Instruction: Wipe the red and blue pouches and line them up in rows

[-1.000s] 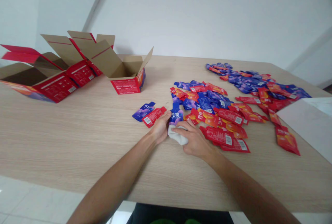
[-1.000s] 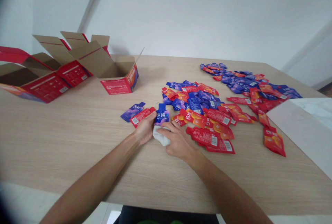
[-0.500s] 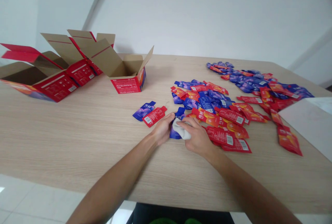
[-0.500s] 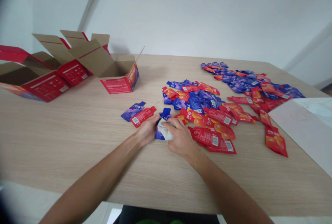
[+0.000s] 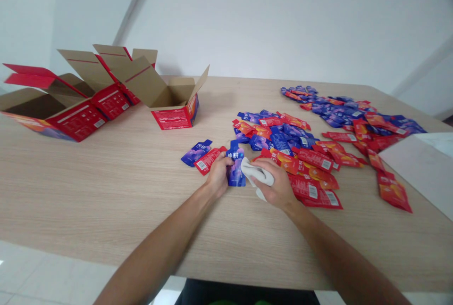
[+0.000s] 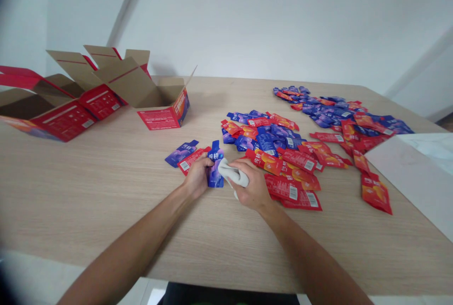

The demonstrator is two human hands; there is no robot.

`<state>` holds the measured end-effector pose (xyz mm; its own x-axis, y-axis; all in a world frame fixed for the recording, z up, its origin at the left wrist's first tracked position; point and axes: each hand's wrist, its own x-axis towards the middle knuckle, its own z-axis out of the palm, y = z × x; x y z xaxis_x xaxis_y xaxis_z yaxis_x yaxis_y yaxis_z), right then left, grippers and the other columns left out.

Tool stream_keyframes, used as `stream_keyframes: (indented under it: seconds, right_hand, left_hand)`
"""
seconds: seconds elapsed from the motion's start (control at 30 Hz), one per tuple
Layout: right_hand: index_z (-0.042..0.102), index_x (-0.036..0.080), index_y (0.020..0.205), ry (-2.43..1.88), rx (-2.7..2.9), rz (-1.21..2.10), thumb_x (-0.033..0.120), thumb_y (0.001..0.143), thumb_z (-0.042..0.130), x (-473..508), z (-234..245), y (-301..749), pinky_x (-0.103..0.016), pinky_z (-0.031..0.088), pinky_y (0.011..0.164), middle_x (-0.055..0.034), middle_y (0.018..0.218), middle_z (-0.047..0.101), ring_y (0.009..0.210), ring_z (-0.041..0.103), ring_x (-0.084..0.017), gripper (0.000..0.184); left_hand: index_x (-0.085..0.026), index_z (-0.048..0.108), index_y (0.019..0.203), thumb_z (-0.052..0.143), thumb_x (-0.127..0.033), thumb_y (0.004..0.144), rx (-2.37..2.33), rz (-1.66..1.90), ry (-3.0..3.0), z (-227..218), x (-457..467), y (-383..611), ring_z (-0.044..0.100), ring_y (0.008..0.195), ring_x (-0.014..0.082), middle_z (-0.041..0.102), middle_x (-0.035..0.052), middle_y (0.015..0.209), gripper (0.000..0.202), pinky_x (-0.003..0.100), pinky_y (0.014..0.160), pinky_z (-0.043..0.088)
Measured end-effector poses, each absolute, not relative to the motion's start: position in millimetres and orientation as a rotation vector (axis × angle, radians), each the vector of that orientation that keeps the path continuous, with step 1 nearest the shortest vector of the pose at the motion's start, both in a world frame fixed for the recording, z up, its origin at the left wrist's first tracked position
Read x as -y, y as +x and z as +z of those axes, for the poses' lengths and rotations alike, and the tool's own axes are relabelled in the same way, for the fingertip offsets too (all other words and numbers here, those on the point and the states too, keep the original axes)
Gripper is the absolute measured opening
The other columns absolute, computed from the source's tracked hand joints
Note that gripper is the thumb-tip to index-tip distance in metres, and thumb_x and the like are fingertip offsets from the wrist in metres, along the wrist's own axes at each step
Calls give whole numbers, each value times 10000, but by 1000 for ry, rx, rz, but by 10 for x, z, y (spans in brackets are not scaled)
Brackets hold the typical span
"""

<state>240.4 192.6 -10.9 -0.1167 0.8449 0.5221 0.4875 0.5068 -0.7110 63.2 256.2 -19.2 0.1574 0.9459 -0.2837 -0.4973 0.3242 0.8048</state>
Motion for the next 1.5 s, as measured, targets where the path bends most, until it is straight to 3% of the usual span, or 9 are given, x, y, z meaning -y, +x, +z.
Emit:
stream_keyframes:
  seconds: [0.3, 0.47, 0.57, 0.77, 1.0, 1.2, 1.37, 1.5]
  right_hand:
    - [598, 280, 1280, -1051, 1844, 476, 181, 846, 645, -1889, -231, 2259, -417, 501, 1022, -83, 1285, 611, 1185, 585, -245, 447]
    - [595, 300, 1323, -1141, 1919, 367, 61, 739, 622, -1892, -341, 2252, -443, 468, 1078, -74, 1417, 505, 1285, 511, -267, 632]
    - [610, 311, 1318, -1132, 2023, 326, 26, 651, 617, -1882, -374, 2245, -466, 485, 1051, -67, 1424, 486, 1272, 505, -287, 725]
    - [583, 316, 1358, -1202, 1998, 217, -1, 640, 560, -1923, -325, 2325, -444, 507, 1003, -71, 1310, 535, 1190, 529, -278, 786]
    - [538, 273, 1414, -1359, 1853, 62, 43, 672, 575, -2014, -279, 2519, -493, 446, 1060, -102, 1318, 487, 1212, 485, -310, 777]
    - [574, 288, 1379, -1306, 2137, 199, -3, 623, 566, -1898, -277, 2322, -454, 498, 989, -78, 1300, 541, 1176, 482, -296, 810]
    - [624, 267, 1313, -1276, 2260, 310, 23, 602, 580, -1839, -217, 2247, -442, 525, 946, -70, 1263, 581, 1127, 517, -278, 753]
    - [635, 260, 1285, -1391, 2152, 297, 32, 604, 593, -1895, -274, 2315, -416, 541, 934, -78, 1283, 578, 1150, 540, -274, 719]
  left_hand:
    - [-180, 659, 1067, 803, -143, 644, -768, 1040, 653, -236, -2450, 719, 591, 607, 107, 681, -2, 781, 448, 217, 568, 441]
    - [-167, 693, 1075, 679, -263, 828, -610, 1053, 529, -208, -2462, 745, 659, 775, 153, 726, 50, 940, 266, 253, 701, 515]
    - [-151, 696, 1079, 608, -327, 883, -504, 1019, 503, -178, -2484, 735, 672, 812, 181, 732, 67, 973, 278, 276, 726, 529]
    - [-133, 700, 989, 636, -272, 881, -601, 935, 470, -213, -2465, 712, 654, 693, 146, 726, 57, 872, 187, 242, 654, 514]
    - [-152, 674, 1165, 613, -260, 906, -546, 868, 574, -163, -2394, 718, 683, 894, 218, 716, 113, 1082, 287, 355, 801, 550]
    - [-162, 707, 1079, 622, -247, 884, -617, 958, 552, -229, -2460, 693, 659, 802, 154, 725, 64, 1007, 229, 244, 707, 510]
    - [-154, 704, 1137, 595, -290, 889, -708, 1023, 826, -263, -2527, 670, 663, 1004, 222, 721, 92, 1118, 303, 328, 894, 512]
    - [-185, 655, 1265, 493, -323, 955, -1060, 1120, 1526, -288, -2586, 580, 587, 1198, 248, 665, 94, 1282, 377, 406, 1072, 421]
